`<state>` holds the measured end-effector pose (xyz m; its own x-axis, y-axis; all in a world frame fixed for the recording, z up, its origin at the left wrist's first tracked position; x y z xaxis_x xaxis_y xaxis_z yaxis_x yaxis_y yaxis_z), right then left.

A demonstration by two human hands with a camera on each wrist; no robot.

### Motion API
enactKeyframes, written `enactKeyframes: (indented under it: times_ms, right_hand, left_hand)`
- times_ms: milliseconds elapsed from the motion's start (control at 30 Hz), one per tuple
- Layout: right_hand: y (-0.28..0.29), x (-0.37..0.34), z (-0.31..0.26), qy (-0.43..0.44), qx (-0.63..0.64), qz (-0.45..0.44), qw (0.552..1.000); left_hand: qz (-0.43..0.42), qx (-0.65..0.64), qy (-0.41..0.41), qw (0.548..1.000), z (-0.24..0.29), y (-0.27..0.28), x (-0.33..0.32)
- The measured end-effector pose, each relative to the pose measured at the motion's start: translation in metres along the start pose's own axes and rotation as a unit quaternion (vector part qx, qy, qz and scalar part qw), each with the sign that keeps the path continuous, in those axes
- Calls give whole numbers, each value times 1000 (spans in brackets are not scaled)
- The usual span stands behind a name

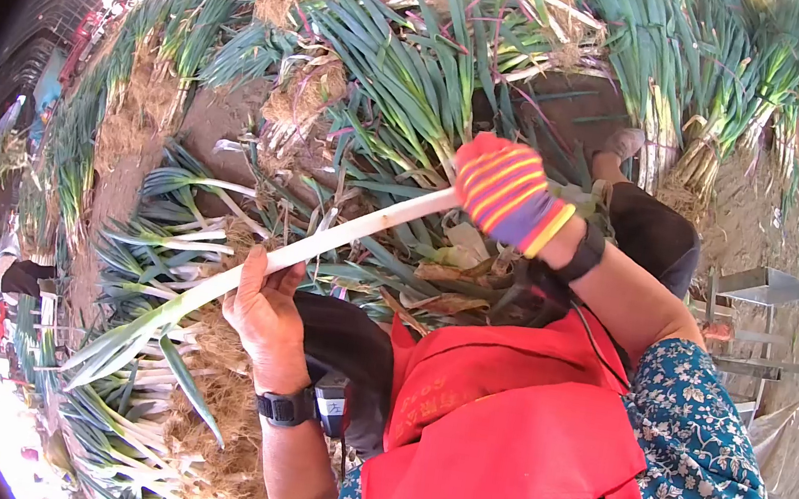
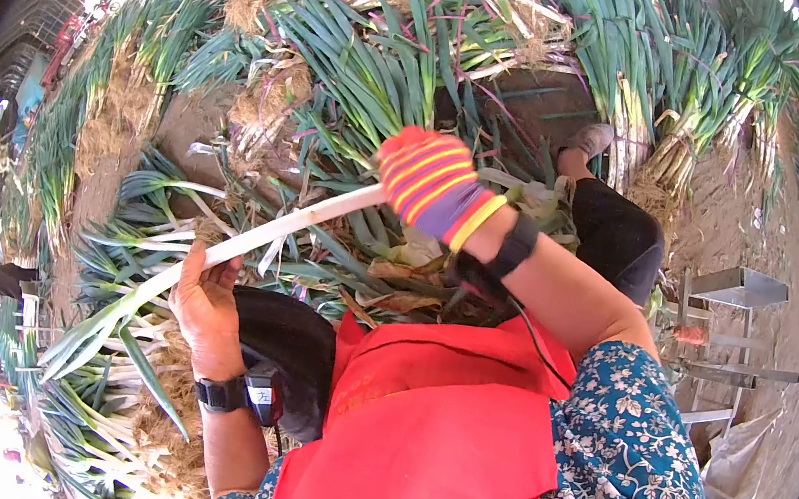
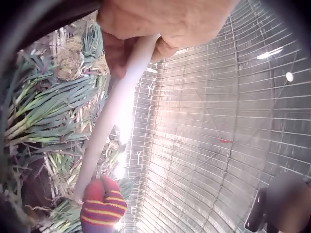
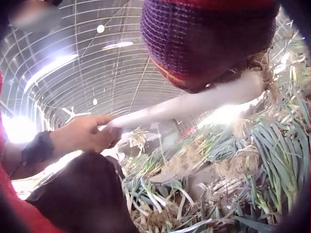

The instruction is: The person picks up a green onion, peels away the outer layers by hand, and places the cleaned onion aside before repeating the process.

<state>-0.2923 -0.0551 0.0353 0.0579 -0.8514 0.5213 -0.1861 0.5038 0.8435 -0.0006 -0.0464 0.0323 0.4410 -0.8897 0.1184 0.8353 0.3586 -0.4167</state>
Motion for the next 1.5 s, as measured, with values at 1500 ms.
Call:
enactKeyframes:
  times_ms: [1500]
  right_hand:
    - [-232,-60,89,-94,66,-342,933]
  left_hand:
    - [-208,274,-57,937,24,96,205]
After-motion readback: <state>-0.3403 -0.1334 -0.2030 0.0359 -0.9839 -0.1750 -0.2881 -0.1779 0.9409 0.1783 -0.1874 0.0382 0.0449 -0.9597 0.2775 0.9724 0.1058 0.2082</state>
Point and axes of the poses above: each hand's wrist, its own x-axis towards the middle knuckle, its own y-axis out of the back of the hand, z = x × y, the point moved 5 cm from there along x, towards the middle knuckle, and after that the axes turned 15 degrees about -y, right-handed, at the moved point
